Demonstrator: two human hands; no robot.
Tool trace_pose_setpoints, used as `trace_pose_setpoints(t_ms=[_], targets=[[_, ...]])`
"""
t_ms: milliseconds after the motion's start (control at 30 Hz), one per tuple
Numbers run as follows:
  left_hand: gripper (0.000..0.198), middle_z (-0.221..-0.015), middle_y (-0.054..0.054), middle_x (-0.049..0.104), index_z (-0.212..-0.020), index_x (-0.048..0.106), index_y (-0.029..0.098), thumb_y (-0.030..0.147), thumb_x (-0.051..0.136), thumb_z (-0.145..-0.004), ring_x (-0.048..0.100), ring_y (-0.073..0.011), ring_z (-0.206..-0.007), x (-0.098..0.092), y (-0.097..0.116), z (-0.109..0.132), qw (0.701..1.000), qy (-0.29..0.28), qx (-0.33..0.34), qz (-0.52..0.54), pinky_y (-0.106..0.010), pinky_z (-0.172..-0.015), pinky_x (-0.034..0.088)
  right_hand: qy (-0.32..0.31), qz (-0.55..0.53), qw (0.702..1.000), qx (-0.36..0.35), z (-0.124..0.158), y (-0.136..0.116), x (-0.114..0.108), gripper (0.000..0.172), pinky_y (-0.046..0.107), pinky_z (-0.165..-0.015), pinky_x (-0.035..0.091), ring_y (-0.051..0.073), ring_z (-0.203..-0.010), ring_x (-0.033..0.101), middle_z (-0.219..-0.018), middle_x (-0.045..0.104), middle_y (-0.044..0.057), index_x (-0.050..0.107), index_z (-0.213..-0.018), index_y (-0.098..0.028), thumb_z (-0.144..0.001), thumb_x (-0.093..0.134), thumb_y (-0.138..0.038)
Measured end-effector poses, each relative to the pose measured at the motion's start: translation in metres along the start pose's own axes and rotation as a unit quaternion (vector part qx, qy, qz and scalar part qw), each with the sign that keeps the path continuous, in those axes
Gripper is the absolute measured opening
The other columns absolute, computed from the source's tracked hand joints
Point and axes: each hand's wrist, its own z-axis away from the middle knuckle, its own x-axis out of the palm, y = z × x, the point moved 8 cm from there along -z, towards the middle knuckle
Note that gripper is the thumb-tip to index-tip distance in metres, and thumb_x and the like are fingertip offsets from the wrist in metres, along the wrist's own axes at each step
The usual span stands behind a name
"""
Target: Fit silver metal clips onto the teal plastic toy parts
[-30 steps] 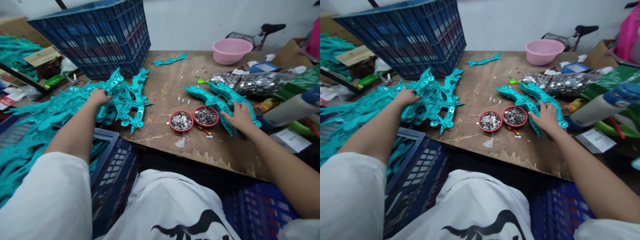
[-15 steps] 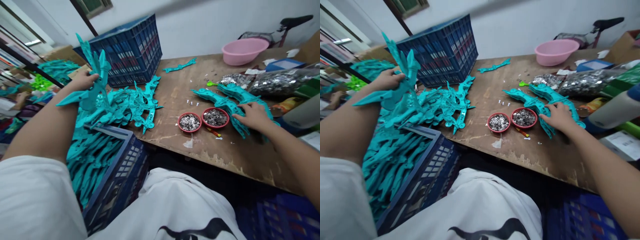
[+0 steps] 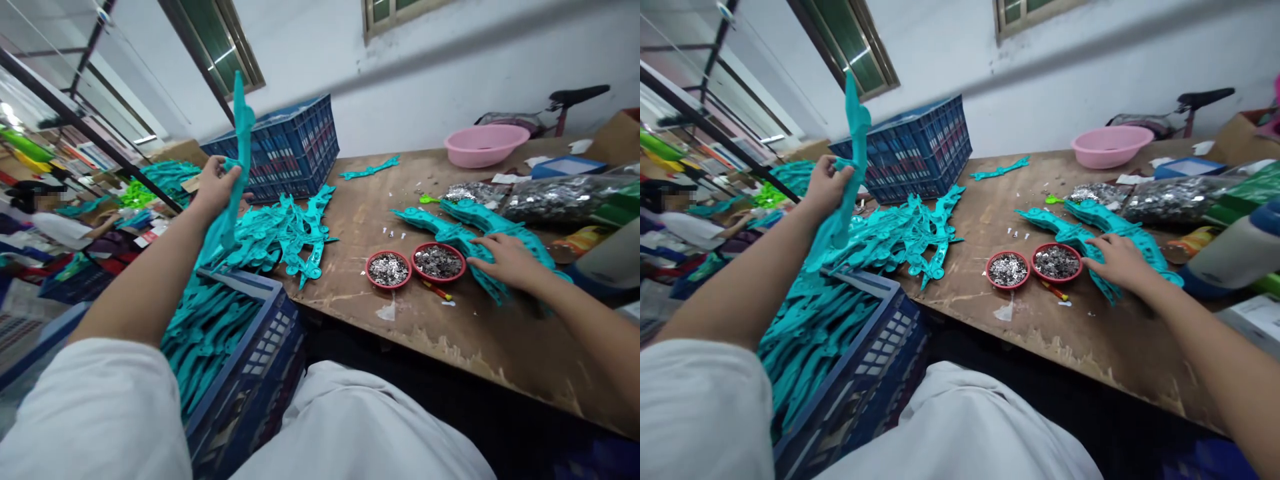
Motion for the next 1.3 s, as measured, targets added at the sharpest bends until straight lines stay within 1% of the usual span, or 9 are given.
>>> trace_pose_setpoints(t_ms=[167, 233, 300, 433, 600, 767, 1000, 1167, 1300], targets=[[0.044, -0.156, -0.012, 0.080, -0.118, 0.073, 0.027, 0.065, 0.089, -0.104, 0.080, -0.0346, -0.144, 0.063, 0.080, 0.079, 0.991, -0.088, 0.089, 0.037, -0.056, -0.122, 0.075, 0.056, -0.024, 0.998, -0.015, 0.005, -0.013, -0.011, 0.072, 0.075, -0.148, 0.049, 0.060, -0.167, 0.068, -0.173, 0.075, 0.035, 0.083, -0.165, -0.018, -0.109, 0.063, -0.058], [0.016, -0.169, -0.015, 0.078, -0.127, 0.080, 0.029, 0.038, 0.079, -0.113, 0.079, -0.0368, -0.157, 0.103, 0.144, 0.143, 0.938, -0.240, 0.250, 0.010, -0.057, -0.130, 0.073, 0.049, -0.024, 0.998, -0.009, 0.005, -0.011, -0.006, 0.070, 0.074, -0.149, 0.049, 0.057, -0.167, 0.068, -0.172, 0.078, 0.032, 0.084, -0.165, -0.017, -0.109, 0.066, -0.056], [0.026, -0.175, -0.015, 0.078, -0.139, 0.083, 0.032, 0.022, 0.077, -0.115, 0.074, -0.0387, -0.168, 0.135, 0.198, 0.212, 0.855, -0.342, 0.389, -0.033, -0.054, -0.130, 0.074, 0.035, -0.021, 0.999, -0.004, 0.006, -0.008, 0.001, 0.064, 0.076, -0.147, 0.050, 0.055, -0.165, 0.070, -0.165, 0.083, 0.027, 0.089, -0.158, -0.021, -0.109, 0.070, -0.057], [0.034, -0.169, -0.013, 0.083, -0.146, 0.086, 0.036, 0.022, 0.088, -0.115, 0.079, -0.0374, -0.161, 0.197, 0.251, 0.292, 0.763, -0.439, 0.471, -0.057, -0.040, -0.094, 0.079, -0.002, 0.005, 0.999, -0.034, 0.013, -0.021, 0.014, 0.053, 0.079, -0.137, 0.056, 0.054, -0.156, 0.074, -0.157, 0.089, 0.023, 0.096, -0.150, -0.025, -0.114, 0.069, -0.055], [0.033, -0.172, -0.014, 0.083, -0.137, 0.090, 0.032, 0.012, 0.087, -0.111, 0.082, -0.0380, -0.156, 0.257, 0.245, 0.290, 0.759, -0.473, 0.440, -0.088, -0.043, -0.095, 0.077, -0.012, 0.026, 0.996, -0.085, 0.021, -0.047, 0.031, 0.047, 0.078, -0.127, 0.060, 0.052, -0.149, 0.075, -0.149, 0.094, 0.020, 0.100, -0.143, -0.026, -0.118, 0.063, -0.040], [0.018, -0.134, -0.016, 0.093, -0.131, 0.091, 0.027, 0.024, 0.078, -0.119, 0.090, -0.0406, -0.127, 0.272, 0.245, 0.262, 0.764, -0.484, 0.422, -0.066, -0.053, -0.099, 0.075, -0.032, -0.031, 0.996, -0.072, 0.017, -0.054, 0.051, 0.049, 0.074, -0.128, 0.065, 0.048, -0.139, 0.081, -0.140, 0.095, 0.018, 0.100, -0.144, -0.026, -0.118, 0.060, -0.037], [0.058, -0.190, -0.012, 0.073, -0.172, 0.083, 0.039, 0.031, 0.083, -0.115, 0.061, -0.0503, -0.185, 0.298, 0.216, 0.251, 0.813, -0.457, 0.354, 0.073, -0.076, -0.147, 0.056, -0.049, -0.056, 0.997, -0.037, 0.021, -0.061, 0.068, 0.039, 0.075, -0.132, 0.063, 0.048, -0.142, 0.077, -0.147, 0.086, 0.020, 0.099, -0.143, -0.027, -0.123, 0.066, -0.036], [0.080, -0.199, -0.012, 0.065, -0.191, 0.067, 0.044, 0.036, 0.086, -0.114, 0.055, -0.0533, -0.189, 0.326, 0.182, 0.266, 0.817, -0.490, 0.286, 0.102, -0.082, -0.149, 0.051, -0.059, -0.045, 0.997, -0.027, 0.030, -0.067, 0.071, 0.034, 0.077, -0.134, 0.057, 0.049, -0.145, 0.071, -0.148, 0.080, 0.018, 0.097, -0.142, -0.033, -0.127, 0.068, -0.041], [0.077, -0.201, -0.015, 0.061, -0.191, 0.067, 0.038, 0.038, 0.084, -0.115, 0.057, -0.0531, -0.188, 0.323, 0.183, 0.269, 0.825, -0.479, 0.275, 0.123, -0.083, -0.153, 0.045, -0.060, -0.053, 0.997, -0.012, 0.033, -0.066, 0.070, 0.034, 0.080, -0.134, 0.056, 0.051, -0.147, 0.071, -0.150, 0.081, 0.019, 0.094, -0.136, -0.032, -0.128, 0.062, -0.043]])
